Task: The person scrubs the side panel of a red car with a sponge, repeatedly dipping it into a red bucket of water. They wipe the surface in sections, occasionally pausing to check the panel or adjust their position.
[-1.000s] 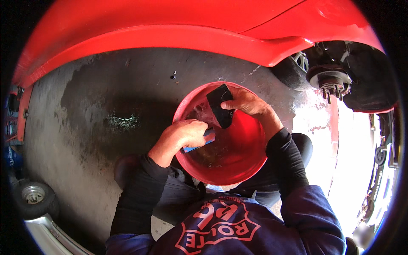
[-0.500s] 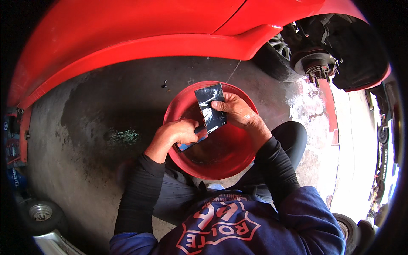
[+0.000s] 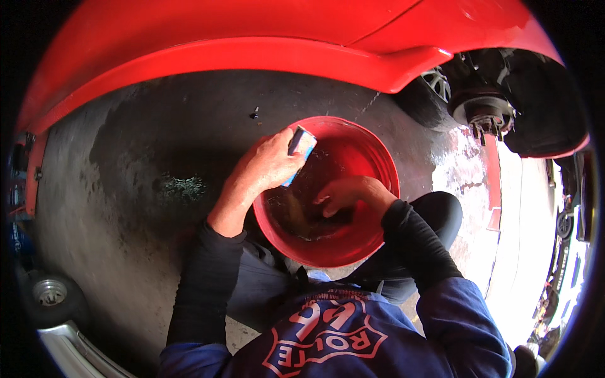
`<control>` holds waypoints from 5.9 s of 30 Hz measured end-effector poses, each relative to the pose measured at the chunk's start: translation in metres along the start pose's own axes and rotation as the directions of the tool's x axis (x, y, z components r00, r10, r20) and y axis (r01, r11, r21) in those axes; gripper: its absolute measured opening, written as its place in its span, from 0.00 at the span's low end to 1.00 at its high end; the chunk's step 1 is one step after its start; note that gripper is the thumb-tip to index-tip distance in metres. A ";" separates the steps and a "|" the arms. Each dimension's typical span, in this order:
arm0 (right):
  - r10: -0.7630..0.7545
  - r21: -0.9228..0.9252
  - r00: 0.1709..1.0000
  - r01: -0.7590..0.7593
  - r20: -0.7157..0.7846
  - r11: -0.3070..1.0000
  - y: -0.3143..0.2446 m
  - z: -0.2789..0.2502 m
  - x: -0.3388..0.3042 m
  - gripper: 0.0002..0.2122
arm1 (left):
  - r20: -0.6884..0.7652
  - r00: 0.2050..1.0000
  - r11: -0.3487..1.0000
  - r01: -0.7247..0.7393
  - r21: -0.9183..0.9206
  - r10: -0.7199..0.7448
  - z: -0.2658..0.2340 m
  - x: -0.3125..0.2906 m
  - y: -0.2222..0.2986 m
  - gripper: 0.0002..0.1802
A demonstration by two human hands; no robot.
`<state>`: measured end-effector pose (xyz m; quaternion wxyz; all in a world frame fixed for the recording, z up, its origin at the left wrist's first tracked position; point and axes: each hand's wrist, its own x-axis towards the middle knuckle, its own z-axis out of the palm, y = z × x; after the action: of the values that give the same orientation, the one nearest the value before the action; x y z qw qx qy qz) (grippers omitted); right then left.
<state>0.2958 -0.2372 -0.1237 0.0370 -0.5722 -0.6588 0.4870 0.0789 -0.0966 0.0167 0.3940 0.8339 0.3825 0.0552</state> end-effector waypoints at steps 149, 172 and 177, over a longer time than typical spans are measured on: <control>-0.991 -0.884 0.066 -0.461 -0.120 0.076 -0.461 -0.278 0.145 0.27 | -0.185 0.978 0.183 -0.201 -0.962 0.100 -0.049 -0.007 -0.034 0.23; -0.898 -0.796 0.432 -0.513 0.085 -0.323 -0.549 -0.320 0.141 0.23 | -0.346 0.936 0.007 -0.347 -0.938 0.063 -0.053 0.013 -0.018 0.17; -0.879 -0.855 0.477 -0.452 0.009 -0.255 -0.454 -0.326 -0.022 0.25 | -0.258 0.963 -0.018 -0.260 -0.966 -0.075 -0.050 0.010 -0.021 0.19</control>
<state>0.1749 -0.0010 0.3683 0.0023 -0.3163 -0.7707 -0.5531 0.0538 -0.0502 0.0339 0.8158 0.3153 0.2154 0.4343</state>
